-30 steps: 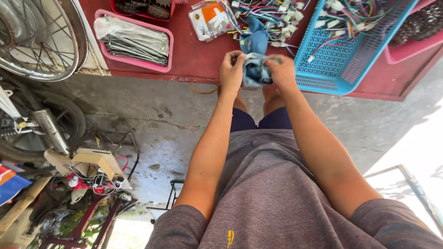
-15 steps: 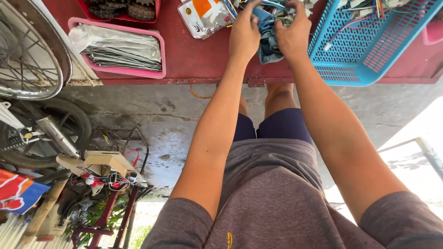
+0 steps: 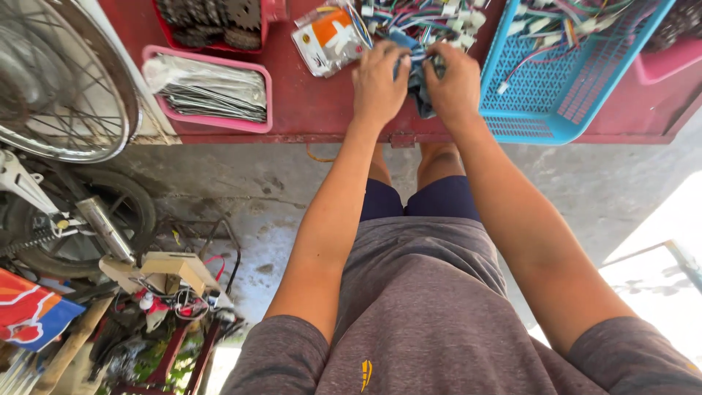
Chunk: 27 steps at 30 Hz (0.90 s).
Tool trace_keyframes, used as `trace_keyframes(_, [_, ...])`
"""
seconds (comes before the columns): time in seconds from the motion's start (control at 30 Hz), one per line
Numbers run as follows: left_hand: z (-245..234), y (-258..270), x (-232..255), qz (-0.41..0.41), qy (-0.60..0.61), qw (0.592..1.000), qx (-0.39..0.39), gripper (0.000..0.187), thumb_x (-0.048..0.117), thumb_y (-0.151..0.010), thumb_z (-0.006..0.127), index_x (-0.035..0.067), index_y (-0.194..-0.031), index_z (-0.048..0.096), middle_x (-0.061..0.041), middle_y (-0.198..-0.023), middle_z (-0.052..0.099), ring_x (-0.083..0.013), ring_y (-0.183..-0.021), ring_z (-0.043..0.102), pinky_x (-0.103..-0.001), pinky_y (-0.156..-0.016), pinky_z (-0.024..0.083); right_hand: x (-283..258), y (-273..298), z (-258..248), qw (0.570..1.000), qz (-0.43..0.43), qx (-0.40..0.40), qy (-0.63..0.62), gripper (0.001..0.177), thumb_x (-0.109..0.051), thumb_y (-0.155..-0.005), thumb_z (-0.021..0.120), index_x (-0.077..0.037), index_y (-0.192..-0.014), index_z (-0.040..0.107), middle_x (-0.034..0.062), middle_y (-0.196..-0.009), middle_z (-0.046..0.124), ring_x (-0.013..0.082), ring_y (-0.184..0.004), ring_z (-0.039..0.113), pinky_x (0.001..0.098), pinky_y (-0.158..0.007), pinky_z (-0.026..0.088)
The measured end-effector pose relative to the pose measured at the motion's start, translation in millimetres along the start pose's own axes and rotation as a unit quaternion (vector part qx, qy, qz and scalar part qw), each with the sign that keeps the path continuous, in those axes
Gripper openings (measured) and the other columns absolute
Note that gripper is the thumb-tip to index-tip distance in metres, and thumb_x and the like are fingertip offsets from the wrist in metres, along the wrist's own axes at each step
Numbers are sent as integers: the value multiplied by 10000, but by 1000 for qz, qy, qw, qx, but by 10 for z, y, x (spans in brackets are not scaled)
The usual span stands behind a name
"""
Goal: The person wipes a bundle of multicolored wires with a gray cloth, then places the cleaned bundle into a blue plastic basket. The person repeats this process with additional wire bundles from the table.
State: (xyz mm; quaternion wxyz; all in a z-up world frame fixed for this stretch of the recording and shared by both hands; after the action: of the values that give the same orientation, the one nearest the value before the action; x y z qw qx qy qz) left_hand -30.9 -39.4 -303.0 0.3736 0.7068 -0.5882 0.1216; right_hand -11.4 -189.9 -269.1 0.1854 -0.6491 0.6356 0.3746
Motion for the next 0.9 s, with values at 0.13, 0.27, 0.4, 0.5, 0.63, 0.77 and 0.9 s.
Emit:
trace_keyframes(0.13, [-297,161,272,35,27,999,13,175,271,-944,607,185,-1032,732,-39,-901,767,-314,-823,657,-463,-782,420,-460,44,-311,998,-44,34,-37,231,14,-830,715,19,-1060,694,162,-1014,721,349,-858,679,408,-793,537])
trace_keyframes(0.27, [-731,263,428,-64,94,993,-20,228,376,-1013,540,254,-1067,725,45,-897,799,-244,-903,723,-444,-997,358,-513,123,-513,964,95,119,-216,159,-138,-902,739,-77,-1049,722,79,-1025,730,202,-935,664,349,-868,519])
trace_keyframes(0.4, [-1331,482,815,-87,201,976,5,255,371,-1034,572,197,-1116,739,-91,-1020,788,-340,-1084,711,-504,-1048,442,-623,110,-769,718,294,129,-617,473,-203,-924,675,-77,-1375,615,130,-1138,720,239,-1024,723,372,-931,593])
trace_keyframes(0.5, [-1510,585,965,-27,300,953,38,200,297,-1046,597,204,-1086,770,-93,-973,780,-268,-1013,732,-426,-973,511,-1163,165,-982,702,249,101,-660,570,-121,-885,649,-66,-1447,565,219,-1224,682,315,-1075,738,403,-930,618])
trace_keyframes(0.63, [-1924,740,1373,23,349,933,82,155,216,-1014,664,125,-1066,778,-128,-889,771,-188,-936,712,-396,-913,544,-1460,122,-1012,764,174,91,-614,389,-29,-871,696,-11,-1259,702,210,-990,755,297,-849,790,371,-749,664])
trace_keyframes(0.77, [-2194,867,1565,61,335,933,116,97,239,-953,754,197,-1017,812,-73,-797,768,-144,-887,742,-325,-830,570,-1795,101,-1336,831,101,86,-541,268,-121,-919,718,-56,-1178,748,157,-955,765,196,-849,767,346,-761,652])
trace_keyframes(0.9, [-2421,919,1805,86,332,931,127,80,288,-916,777,253,-974,820,-51,-740,757,-169,-880,759,-302,-783,572,-2183,102,-1670,678,104,59,-725,510,-388,-984,571,43,-1232,680,233,-1052,762,307,-961,779,449,-917,626])
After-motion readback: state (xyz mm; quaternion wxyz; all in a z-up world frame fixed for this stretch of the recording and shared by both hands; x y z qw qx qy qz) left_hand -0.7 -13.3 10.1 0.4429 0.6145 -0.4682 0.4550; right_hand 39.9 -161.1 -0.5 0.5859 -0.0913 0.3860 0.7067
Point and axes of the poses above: each hand's wrist, its own y-axis away from the middle knuckle, its own z-axis out of the palm, x = y × z, the point moved 2 cm from there along -y, towards the middle knuckle
